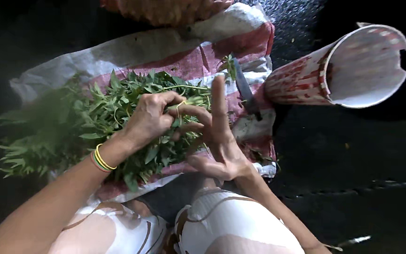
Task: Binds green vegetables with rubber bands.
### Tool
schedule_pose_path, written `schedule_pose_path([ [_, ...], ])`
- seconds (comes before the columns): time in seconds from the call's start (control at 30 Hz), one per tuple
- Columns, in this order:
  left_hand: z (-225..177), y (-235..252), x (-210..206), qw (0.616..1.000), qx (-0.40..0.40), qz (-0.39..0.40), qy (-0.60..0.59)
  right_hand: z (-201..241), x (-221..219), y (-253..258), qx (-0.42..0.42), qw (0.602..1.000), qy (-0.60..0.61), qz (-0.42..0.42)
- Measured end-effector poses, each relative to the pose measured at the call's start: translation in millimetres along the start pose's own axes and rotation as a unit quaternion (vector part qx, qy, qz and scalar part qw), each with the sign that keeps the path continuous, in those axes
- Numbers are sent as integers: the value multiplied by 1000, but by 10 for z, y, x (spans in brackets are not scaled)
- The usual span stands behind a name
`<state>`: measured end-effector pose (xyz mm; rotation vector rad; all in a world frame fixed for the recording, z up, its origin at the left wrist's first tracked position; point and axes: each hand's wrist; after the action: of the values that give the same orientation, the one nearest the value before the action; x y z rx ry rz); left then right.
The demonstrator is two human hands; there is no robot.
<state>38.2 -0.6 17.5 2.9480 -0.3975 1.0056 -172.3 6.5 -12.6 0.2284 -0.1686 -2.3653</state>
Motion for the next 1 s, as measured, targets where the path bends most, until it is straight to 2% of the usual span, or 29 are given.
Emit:
schedule_pose_path([
  [0.03,-2,0,-4,999,26,-22,-31,-17,-9,12,2,1000,12,9],
  [0.1,-7,10,16,977,79,-76,-184,-119,45,21,-25,984,176,-17],
  [0.13,-23,25,36,951,87,-101,-280,-194,68,8,-48,955,289,-51],
  [0.2,-65,32,65,908,79,-104,-399,-324,136,-31,-89,860,489,-115],
  [0.23,-69,19,60,906,59,-80,-411,-334,175,-36,-103,821,546,-133],
  [0.27,-56,1,52,917,28,-44,-395,-308,210,-40,-106,801,571,-144],
  [0.3,-40,-11,52,935,-3,-8,-354,-265,250,-54,-99,805,566,-147],
  [0.37,-2,-13,84,974,-43,45,-219,-179,316,-84,-72,875,460,-136],
  [0.43,45,3,101,993,-64,69,-68,-141,305,-91,-36,935,334,-111],
  [0.5,61,14,55,995,-69,66,32,-122,208,-71,-31,965,250,-73],
  [0.57,34,13,-6,998,-41,27,50,-108,98,-33,-44,979,198,-27],
  [0.63,-24,20,-13,998,27,-36,-39,-170,49,-17,-47,970,239,-12],
  [0.67,-42,31,-11,988,56,-66,-132,-229,49,-17,-54,953,298,-31],
  [0.7,-63,39,-8,964,69,-88,-239,-304,66,-22,-64,922,378,-58],
  [0.77,-91,24,-9,925,60,-72,-368,-404,136,-47,-97,816,561,-104],
  [0.8,-76,17,-3,927,37,-36,-371,-391,174,-53,-110,774,612,-121],
  [0.83,-45,18,15,942,7,1,-336,-349,215,-64,-114,755,631,-137],
  [0.87,-7,22,45,960,-22,33,-277,-306,254,-88,-111,762,620,-151],
  [1.0,73,34,116,992,-88,90,-22,-304,274,-147,-68,890,436,-120],
])
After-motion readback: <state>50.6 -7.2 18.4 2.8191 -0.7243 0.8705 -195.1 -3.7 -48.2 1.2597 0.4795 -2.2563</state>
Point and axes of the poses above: each hand's wrist, its own y-axis towards the middle knuckle, its own x-axis out of the back of the hand, z = x × y, and after that the axes turned 3 degrees about -y, right-handed
